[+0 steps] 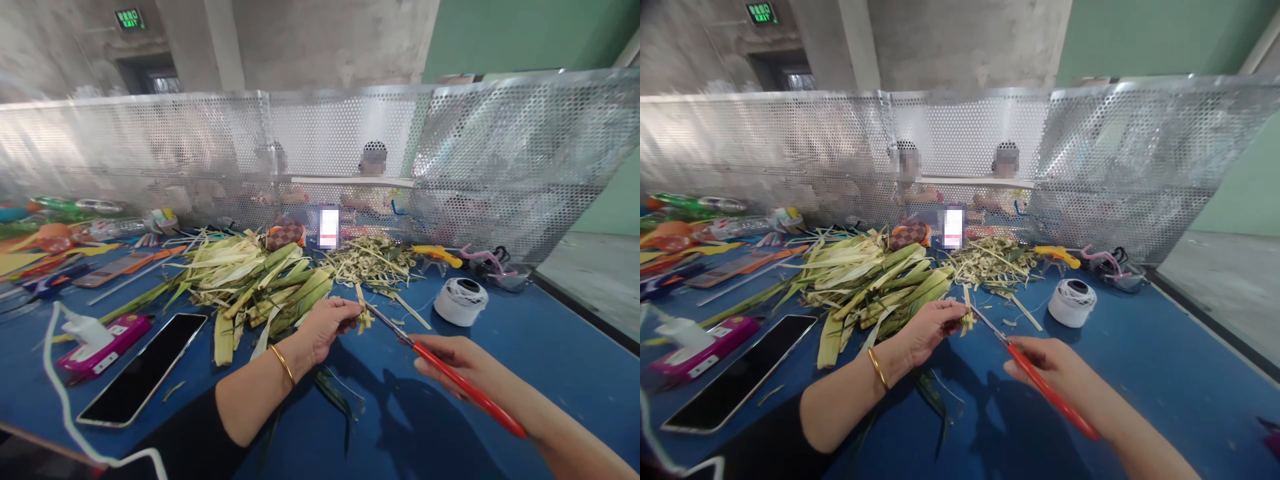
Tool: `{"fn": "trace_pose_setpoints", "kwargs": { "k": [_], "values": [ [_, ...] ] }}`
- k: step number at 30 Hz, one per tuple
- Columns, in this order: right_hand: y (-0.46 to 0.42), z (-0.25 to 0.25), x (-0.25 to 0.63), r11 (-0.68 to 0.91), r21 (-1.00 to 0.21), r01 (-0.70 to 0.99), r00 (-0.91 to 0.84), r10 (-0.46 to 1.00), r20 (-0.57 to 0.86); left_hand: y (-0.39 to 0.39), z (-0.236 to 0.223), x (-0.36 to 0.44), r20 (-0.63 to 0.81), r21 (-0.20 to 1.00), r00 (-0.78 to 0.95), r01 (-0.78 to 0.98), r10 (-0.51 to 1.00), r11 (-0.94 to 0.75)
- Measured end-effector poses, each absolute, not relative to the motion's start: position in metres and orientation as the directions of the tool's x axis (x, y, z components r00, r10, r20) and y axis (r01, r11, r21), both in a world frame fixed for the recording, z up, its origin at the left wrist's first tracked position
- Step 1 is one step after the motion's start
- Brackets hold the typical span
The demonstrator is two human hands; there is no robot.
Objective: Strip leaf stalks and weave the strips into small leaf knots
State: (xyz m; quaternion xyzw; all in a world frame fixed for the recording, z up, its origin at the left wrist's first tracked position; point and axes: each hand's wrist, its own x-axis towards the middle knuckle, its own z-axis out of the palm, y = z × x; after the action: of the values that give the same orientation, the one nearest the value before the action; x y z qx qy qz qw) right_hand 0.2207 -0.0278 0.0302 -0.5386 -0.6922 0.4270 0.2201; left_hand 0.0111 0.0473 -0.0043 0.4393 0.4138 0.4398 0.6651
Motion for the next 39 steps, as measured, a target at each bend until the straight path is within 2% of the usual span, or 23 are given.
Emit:
{"fn": "trace_pose_setpoints", "kwargs": {
  "k": [7,13,18,26,39],
  "values": [
    [-0.0252,0.0251,0.2256,0.121,-0.833,0.541,-0.263,0.964,-0.03,0.0474,-0.0039,0.0106,-0.197,0.941,0.272,-0.216,0.942,0.259],
    [-0.0274,0.0274,0.2232,0.052,-0.789,0.612,-0.265,0.954,-0.142,0.0462,-0.0022,0.0115,-0.152,0.952,0.256,-0.22,0.955,0.21],
    [-0.0288,0.0314,0.2196,0.014,-0.753,0.658,-0.214,0.962,-0.168,0.0472,-0.0048,0.012,-0.158,0.953,0.248,-0.216,0.956,0.213],
    [-0.0296,0.0278,0.2212,0.116,-0.803,0.584,-0.239,0.97,-0.033,0.0464,-0.0047,0.0127,-0.177,0.953,0.247,-0.197,0.953,0.228],
    [-0.0281,0.0239,0.2226,0.118,-0.816,0.566,-0.254,0.966,-0.036,0.0465,-0.0059,0.0117,-0.154,0.955,0.268,-0.208,0.951,0.213]
  ]
}}
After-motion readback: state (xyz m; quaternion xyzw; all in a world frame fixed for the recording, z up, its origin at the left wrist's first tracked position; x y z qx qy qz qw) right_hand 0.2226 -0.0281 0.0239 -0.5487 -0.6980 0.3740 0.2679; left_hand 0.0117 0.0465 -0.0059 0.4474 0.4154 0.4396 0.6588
